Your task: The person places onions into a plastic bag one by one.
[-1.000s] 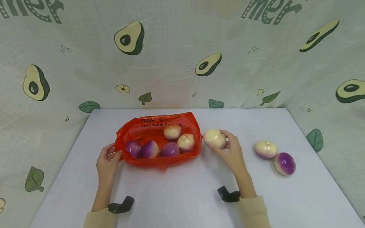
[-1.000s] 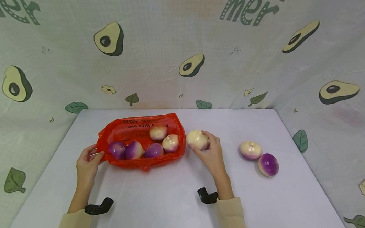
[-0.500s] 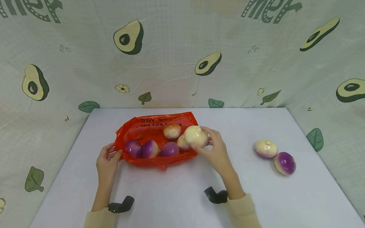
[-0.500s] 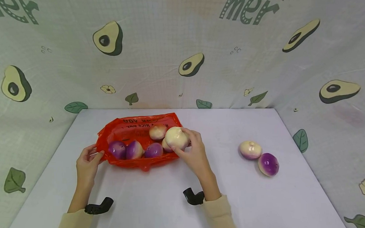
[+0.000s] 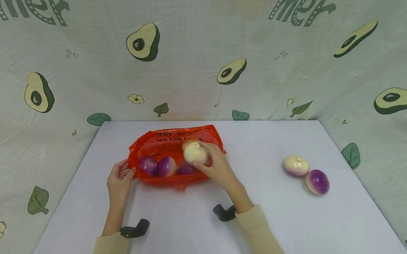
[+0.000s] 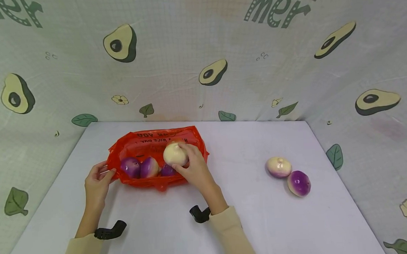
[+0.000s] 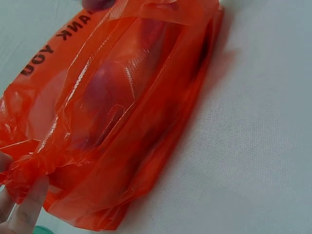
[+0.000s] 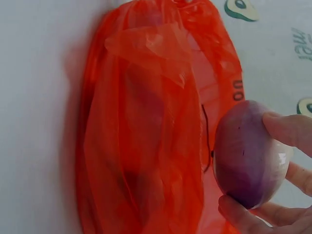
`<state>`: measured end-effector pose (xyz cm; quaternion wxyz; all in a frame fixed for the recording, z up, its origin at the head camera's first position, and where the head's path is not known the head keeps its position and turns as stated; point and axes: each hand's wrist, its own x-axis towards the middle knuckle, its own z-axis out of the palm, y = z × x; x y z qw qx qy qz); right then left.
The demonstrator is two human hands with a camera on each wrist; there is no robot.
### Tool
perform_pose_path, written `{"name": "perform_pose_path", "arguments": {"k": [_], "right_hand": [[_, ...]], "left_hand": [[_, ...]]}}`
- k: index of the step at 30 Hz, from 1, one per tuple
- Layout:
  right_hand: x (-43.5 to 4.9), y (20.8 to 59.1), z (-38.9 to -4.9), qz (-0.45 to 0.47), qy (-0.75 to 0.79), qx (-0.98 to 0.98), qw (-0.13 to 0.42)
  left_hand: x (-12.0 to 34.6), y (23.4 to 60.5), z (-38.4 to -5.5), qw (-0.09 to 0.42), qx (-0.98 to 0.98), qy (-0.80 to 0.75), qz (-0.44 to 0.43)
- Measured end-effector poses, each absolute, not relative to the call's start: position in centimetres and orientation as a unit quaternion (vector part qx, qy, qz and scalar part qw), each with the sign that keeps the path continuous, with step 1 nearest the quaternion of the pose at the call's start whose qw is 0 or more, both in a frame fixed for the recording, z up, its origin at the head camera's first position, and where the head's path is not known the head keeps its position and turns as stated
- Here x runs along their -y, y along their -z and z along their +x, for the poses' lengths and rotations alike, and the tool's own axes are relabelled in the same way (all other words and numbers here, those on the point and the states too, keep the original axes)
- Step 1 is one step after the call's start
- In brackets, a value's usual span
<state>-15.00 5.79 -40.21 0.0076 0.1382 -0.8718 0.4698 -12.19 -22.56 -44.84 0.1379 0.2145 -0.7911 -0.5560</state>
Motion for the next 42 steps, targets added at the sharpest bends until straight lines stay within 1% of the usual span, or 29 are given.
{"name": "perform_pose_path", "arguments": {"k": [7, 15, 24, 30, 36, 42], "right_hand": [[-4.1, 41.2, -16.0, 0.155, -0.446, 0.881, -0.011], [-2.9, 41.5, -17.0, 0.134, -0.421, 0.897, -0.037], [-1.8, 42.1, -18.1, 0.158, -0.422, 0.892, -0.034], [-0.8, 42.7, -19.0, 0.153, -0.414, 0.897, -0.034], [-0.1, 42.8, -19.9, 0.158, -0.377, 0.912, -0.039], [0.1, 43.3, -19.9, 0.171, -0.321, 0.93, -0.049]], "left_hand": [[22.7, 44.9, -12.2, 0.141, 0.79, 0.557, 0.212], [22.7, 44.8, -12.1, 0.14, 0.789, 0.561, 0.209], [22.6, 44.7, -12.1, 0.128, 0.793, 0.555, 0.214], [22.7, 44.8, -12.1, 0.123, 0.795, 0.552, 0.218], [22.7, 44.9, -12.1, 0.136, 0.79, 0.56, 0.21], [22.7, 45.2, -12.2, 0.15, 0.786, 0.566, 0.199]]}}
